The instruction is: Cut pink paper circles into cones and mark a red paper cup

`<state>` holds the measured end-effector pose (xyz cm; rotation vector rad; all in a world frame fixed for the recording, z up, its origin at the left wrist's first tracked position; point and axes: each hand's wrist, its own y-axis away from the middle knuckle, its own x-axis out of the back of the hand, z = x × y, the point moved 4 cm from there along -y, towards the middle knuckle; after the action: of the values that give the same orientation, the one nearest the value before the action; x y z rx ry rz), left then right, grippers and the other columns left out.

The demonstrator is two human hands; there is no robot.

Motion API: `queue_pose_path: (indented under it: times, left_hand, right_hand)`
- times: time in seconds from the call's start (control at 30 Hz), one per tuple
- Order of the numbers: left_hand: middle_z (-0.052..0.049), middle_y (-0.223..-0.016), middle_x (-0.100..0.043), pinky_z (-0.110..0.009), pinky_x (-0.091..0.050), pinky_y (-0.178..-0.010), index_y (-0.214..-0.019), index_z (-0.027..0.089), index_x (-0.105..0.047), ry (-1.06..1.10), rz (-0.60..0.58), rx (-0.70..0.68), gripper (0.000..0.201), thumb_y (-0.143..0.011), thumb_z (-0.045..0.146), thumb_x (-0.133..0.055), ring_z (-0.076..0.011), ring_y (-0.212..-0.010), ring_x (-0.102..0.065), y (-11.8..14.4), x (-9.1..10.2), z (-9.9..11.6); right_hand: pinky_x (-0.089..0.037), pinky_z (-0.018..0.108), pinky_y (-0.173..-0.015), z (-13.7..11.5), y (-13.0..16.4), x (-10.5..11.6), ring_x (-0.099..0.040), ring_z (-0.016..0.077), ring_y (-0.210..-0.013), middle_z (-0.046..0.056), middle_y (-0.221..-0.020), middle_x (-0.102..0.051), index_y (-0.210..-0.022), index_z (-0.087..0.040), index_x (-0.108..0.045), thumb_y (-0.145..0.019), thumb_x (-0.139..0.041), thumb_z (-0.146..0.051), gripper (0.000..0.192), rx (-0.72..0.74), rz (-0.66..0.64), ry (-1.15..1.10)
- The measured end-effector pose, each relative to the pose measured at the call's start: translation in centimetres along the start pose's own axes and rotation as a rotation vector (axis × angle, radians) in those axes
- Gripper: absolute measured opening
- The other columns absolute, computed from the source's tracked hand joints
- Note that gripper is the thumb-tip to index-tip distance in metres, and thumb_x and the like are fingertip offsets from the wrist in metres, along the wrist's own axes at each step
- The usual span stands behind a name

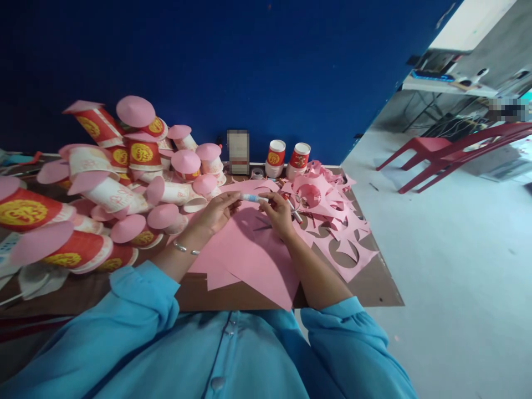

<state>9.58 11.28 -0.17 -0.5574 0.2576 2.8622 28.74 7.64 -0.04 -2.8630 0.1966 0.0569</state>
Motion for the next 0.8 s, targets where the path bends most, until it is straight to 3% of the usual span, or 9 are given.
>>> queue_pose_path:
  times: [0.2, 0.4, 0.5, 0.6, 0.67, 0.73, 0.8]
  left_hand:
    - [0.0, -0.08, -0.071, -0.027, -0.046, -0.068, -0.091, 0.018, -0.076, -0.058, 0.014, -0.058, 0.047, -0.059, 0.047, -0.096, -0.0113, -0.072, -0.06, 0.3, 0.2, -0.1]
    - [-0.001, -0.083, -0.073, -0.027, -0.05, -0.073, -0.091, 0.017, -0.076, -0.13, -0.003, -0.108, 0.044, -0.063, 0.045, -0.095, -0.0113, -0.075, -0.063, 0.5, 0.1, 0.5]
    - [-0.005, -0.096, -0.077, -0.029, -0.054, -0.077, -0.11, 0.017, -0.074, -0.252, -0.07, -0.128, 0.052, -0.07, 0.046, -0.091, -0.0151, -0.084, -0.069, 0.7, 0.5, 1.0]
    - [-0.013, -0.119, -0.077, -0.034, -0.059, -0.085, -0.133, 0.018, -0.064, -0.452, -0.065, -0.152, 0.064, -0.078, 0.042, -0.087, -0.0201, -0.099, -0.073, 1.4, 2.3, 1.6]
    - [-0.016, -0.124, -0.076, -0.039, -0.059, -0.093, -0.125, 0.016, -0.067, -0.705, -0.022, -0.227, 0.054, -0.079, 0.037, -0.084, -0.0228, -0.105, -0.073, 2.4, 3.8, 2.2]
    - [-0.015, -0.126, -0.076, -0.045, -0.057, -0.101, -0.116, 0.018, -0.071, -1.003, -0.116, -0.21, 0.038, -0.084, 0.037, -0.08, -0.0275, -0.111, -0.073, 3.6, 4.7, 2.1]
    - [-0.016, -0.129, -0.075, -0.051, -0.054, -0.107, -0.12, 0.018, -0.071, -1.24, -0.189, -0.201, 0.04, -0.083, 0.033, -0.079, -0.0328, -0.119, -0.07, 4.8, 5.2, 1.8]
  right_hand:
    - [-0.057, 0.028, -0.064, -0.6, 0.1, 0.1, -0.07, 0.014, -0.069, 0.001, -0.085, -0.073, -0.099, -0.023, -0.079, -0.085, -0.084, -0.055, 0.035, 0.083, -0.011, 0.086]
    - [-0.055, 0.028, -0.06, 0.1, 0.6, -1.0, -0.064, 0.0139, -0.058, -0.002, -0.064, -0.069, -0.095, -0.019, -0.077, -0.084, -0.083, -0.055, 0.038, -0.074, -0.028, -0.037]
    - [-0.055, 0.029, -0.062, 0.4, 0.4, -1.0, -0.064, 0.0144, -0.06, -0.001, -0.066, -0.069, -0.095, -0.02, -0.076, -0.086, -0.08, -0.056, 0.037, -0.076, -0.04, -0.041]
    - [-0.057, 0.032, -0.069, 0.3, -0.4, 0.6, -0.067, 0.017, -0.069, 0.002, -0.081, -0.074, -0.1, -0.023, -0.075, -0.09, -0.076, -0.05, 0.029, 0.043, 0.036, 0.193]
    - [-0.057, 0.035, -0.073, 0.4, -1.0, 2.1, -0.066, 0.0198, -0.075, 0.004, -0.09, -0.076, -0.1, -0.024, -0.073, -0.09, -0.075, -0.042, 0.021, 0.12, 0.078, 0.467]
    - [-0.056, 0.04, -0.08, 0.9, -1.6, 3.2, -0.065, 0.0234, -0.079, 0.006, -0.089, -0.074, -0.097, -0.023, -0.073, -0.088, -0.072, -0.031, 0.011, 0.133, 0.068, 0.733]
    - [-0.055, 0.044, -0.088, 1.2, -1.8, 3.7, -0.066, 0.0281, -0.089, 0.009, -0.093, -0.075, -0.096, -0.022, -0.073, -0.086, -0.068, -0.02, 0.011, 0.149, 0.034, 0.955]
